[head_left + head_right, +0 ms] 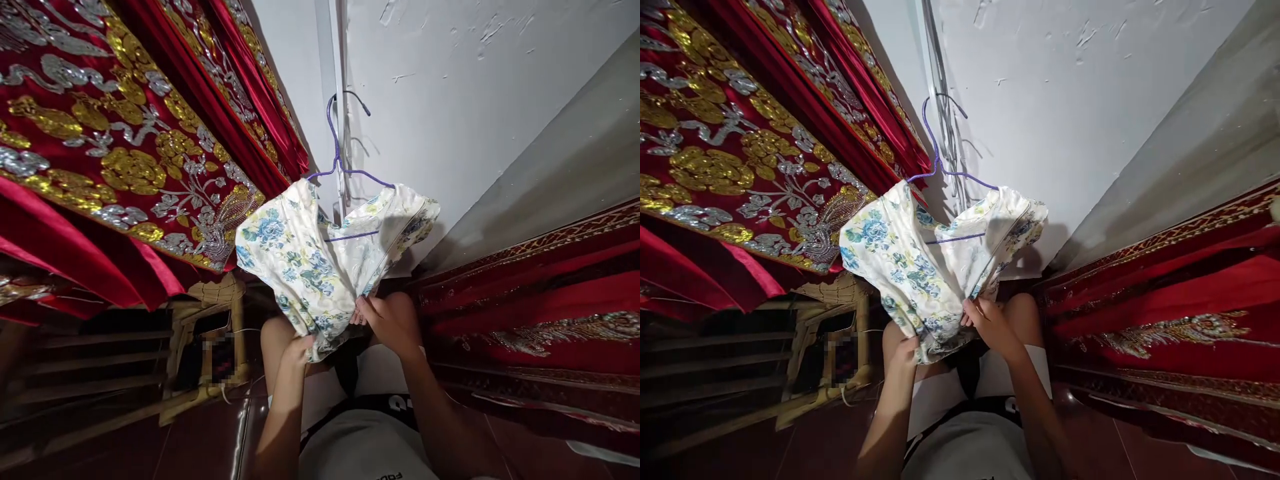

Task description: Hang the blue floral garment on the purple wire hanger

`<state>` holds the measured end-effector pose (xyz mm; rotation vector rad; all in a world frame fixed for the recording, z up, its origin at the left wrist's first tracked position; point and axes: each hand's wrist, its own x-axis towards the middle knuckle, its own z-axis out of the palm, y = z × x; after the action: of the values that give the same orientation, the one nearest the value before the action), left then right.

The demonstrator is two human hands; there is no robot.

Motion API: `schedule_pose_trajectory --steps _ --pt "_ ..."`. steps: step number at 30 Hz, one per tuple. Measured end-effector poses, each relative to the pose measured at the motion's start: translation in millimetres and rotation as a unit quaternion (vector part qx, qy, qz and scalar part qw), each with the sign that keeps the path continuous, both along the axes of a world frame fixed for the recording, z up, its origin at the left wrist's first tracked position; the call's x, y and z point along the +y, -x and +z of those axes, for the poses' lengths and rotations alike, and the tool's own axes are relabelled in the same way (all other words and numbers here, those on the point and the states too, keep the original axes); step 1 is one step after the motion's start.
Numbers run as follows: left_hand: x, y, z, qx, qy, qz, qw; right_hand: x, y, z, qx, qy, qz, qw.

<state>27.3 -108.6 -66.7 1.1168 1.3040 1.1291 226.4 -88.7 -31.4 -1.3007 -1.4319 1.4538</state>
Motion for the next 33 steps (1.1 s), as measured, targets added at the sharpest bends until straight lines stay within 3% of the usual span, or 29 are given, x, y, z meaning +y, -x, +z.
schedule_pose_trajectory --steps 3,6,12,16,22,29,31,33 --pt "-4.5 -1.7 -2.9 -0.086 0.059 -0.007 0.995 1.1 7.4 -1.7 -0.075 -0.014 -0.003 0.997" --pt "0.3 -9.9 -3.5 -0.088 0.043 0.021 0.995 1.4 11.3 -7.2 -0.137 -0.027 0.009 0.990" --pt "6.2 -16.4 0.1 -0.072 0.044 -0.006 0.996 2.5 1.5 -12.0 -0.083 -0.030 -0.025 0.996" --pt "4.7 -12.8 2.0 -0.076 0.047 -0.028 0.996 5.6 -3.1 -9.5 -0.055 -0.046 -0.008 0.997" --pt "2.9 -7.3 0.2 -0.073 0.049 -0.022 0.996 6.6 1.6 -15.6 -0.010 -0.024 -0.039 0.999" --pt "1.3 -7.6 2.4 -0.076 0.074 -0.035 0.994 3.8 4.5 -21.0 0.001 -0.017 -0.017 1.000" --pt "3.0 -4.8 -3.5 -0.066 0.066 -0.024 0.995 3.7 5.6 -21.5 0.020 -0.001 -0.033 0.999" --pt "6.2 0.4 -12.7 -0.019 0.032 0.038 0.999 3.4 5.8 -20.9 0.032 0.022 -0.043 0.998"
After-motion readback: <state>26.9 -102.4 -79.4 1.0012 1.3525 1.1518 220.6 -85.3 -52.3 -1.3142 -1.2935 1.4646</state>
